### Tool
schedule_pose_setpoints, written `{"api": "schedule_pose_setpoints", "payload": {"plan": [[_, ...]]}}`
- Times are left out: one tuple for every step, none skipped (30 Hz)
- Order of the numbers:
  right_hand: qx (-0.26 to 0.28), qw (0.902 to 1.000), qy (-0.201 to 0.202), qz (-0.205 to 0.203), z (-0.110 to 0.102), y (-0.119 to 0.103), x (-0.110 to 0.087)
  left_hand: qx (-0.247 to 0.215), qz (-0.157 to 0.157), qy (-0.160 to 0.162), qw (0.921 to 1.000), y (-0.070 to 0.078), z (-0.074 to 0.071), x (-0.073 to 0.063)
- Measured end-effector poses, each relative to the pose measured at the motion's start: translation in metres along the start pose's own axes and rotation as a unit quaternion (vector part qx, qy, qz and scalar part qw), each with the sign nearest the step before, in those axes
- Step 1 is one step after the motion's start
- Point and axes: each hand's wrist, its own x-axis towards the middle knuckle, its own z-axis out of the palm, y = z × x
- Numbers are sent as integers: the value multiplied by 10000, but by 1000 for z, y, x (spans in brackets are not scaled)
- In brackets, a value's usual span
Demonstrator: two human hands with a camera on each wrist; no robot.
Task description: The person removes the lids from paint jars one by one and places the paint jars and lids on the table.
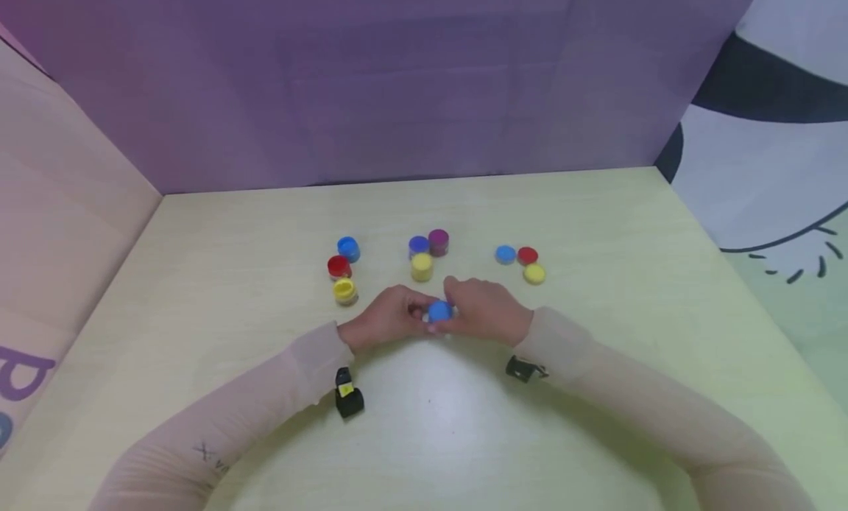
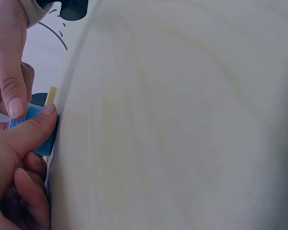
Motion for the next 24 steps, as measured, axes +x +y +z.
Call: {"api": "schedule_pose_setpoints", "payload": {"plan": [[24,10000,0,6,0,0,0,-3,-3,4,10000,0,0,0],[58,10000,-10,14,0,-1,0,-8,-17,7,10000,0,0,0],[84,10000,-32,15,0,0,0,-12,-15,13,10000,0,0,0],[96,9999,-52,6,0,0,0,-10,-5,22,10000,0,0,0],[94,9999,-67,-34,0,1,0,-25,3,27,10000,0,0,-1],[100,9999,-90,-75,-1,1,0,-33,4,34,10000,0,0,-1],[96,9998,-110,-131,-1,2,0,-65,1,35,10000,0,0,-1],[87,9997,-138,-167,-1,4,1,-99,-26,37,9999,0,1,-1],[74,9996,-159,-212,-1,5,1,-124,-55,42,9999,0,1,-1],[63,9994,-166,-284,-2,5,1,-159,-80,48,9998,0,1,-1],[59,9992,-168,-370,-3,6,1,-203,-111,51,9997,0,1,-1],[74,9988,-174,-445,-4,7,1,-223,-125,55,9997,1,1,-1],[71,9984,-176,-533,-4,8,1,-242,-136,61,9996,1,1,-1],[77,9979,-179,-610,-5,8,1,-251,-151,65,9995,1,1,-1],[87,9971,-172,-738,-6,9,1,-258,-145,67,9995,2,1,-2],[113,9962,-176,-841,-7,10,1,-261,-140,69,9995,2,1,-2],[139,9954,-190,-926,-8,11,1,-252,-127,70,9996,2,1,-2],[188,9946,-212,-998,-9,11,1,-240,-121,74,9996,3,1,-2],[254,9937,-242,-1060,-10,12,1,-229,-112,80,9996,3,1,-2],[325,9929,-275,-1115,-11,13,1,-224,-105,84,9997,3,1,-3],[399,9920,-315,-1153,-12,14,1,-211,-99,92,9997,3,1,-3],[468,9915,-363,-1155,-13,14,1,-192,-104,99,9997,3,1,-3],[536,9910,-406,-1157,-13,15,1,-171,-105,106,9997,3,1,-3],[607,9905,-443,-1148,-14,16,1,-155,-105,115,9998,4,1,-3]]}}
